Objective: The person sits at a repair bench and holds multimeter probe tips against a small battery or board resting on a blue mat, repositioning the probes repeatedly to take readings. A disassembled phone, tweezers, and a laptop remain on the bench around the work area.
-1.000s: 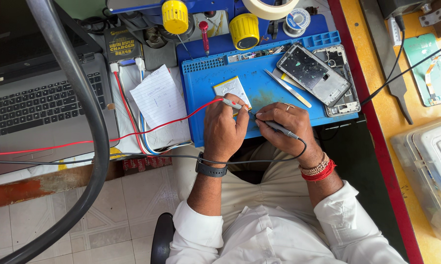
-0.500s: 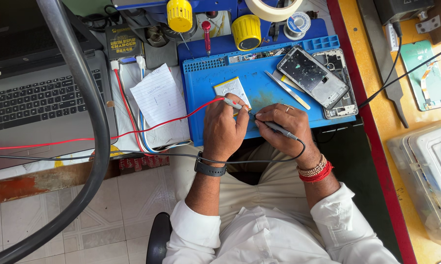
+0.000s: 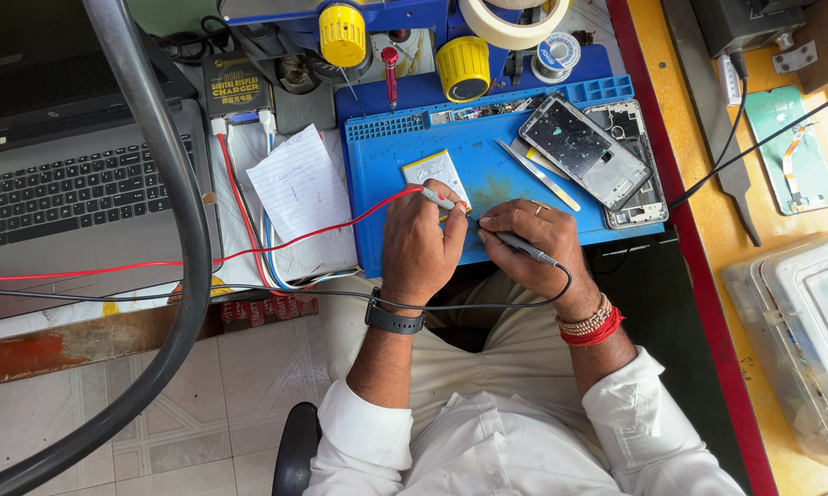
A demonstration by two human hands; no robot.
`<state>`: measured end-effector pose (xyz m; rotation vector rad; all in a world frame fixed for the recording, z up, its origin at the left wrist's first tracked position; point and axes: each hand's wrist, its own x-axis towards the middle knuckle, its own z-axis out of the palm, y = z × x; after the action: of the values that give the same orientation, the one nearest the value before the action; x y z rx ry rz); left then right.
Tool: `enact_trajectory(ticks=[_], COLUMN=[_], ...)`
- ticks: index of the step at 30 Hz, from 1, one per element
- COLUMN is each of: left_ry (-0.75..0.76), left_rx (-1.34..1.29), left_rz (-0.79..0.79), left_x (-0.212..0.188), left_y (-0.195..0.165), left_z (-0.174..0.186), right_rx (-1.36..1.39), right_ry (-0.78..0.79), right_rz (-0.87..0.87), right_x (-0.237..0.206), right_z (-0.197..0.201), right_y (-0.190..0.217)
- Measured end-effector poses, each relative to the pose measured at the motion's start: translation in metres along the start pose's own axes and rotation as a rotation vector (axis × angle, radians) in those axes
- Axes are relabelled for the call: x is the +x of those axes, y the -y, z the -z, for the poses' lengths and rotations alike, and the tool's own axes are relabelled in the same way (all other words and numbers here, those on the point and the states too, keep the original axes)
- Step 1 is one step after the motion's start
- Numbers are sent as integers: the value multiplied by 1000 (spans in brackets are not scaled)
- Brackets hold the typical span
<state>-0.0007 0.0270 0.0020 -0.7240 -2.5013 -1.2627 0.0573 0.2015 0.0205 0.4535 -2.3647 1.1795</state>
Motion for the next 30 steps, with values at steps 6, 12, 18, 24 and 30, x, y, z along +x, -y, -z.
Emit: enact_trajectory(ticks=[6,12,18,24,30], left_ry=[-5,8,-48,-1,-25], left_rx=[-1,-2,-2,-50,-12], left_rz=[-8,4,-71,-48,-50], left_x=[-1,0,-4,-1,-3], left_y=[1,0,-3,-6,-5], left_z=[0,0,2,0,2], right_rx=[6,9,27,47,27], right_ry=[-1,4,3,26,-3], right_rz=[3,-7,-2,-2,7], right_x=[0,0,1,-2,-1], right_z=[-1,1,4,11,4], right_y=[-2,1,4,1,1])
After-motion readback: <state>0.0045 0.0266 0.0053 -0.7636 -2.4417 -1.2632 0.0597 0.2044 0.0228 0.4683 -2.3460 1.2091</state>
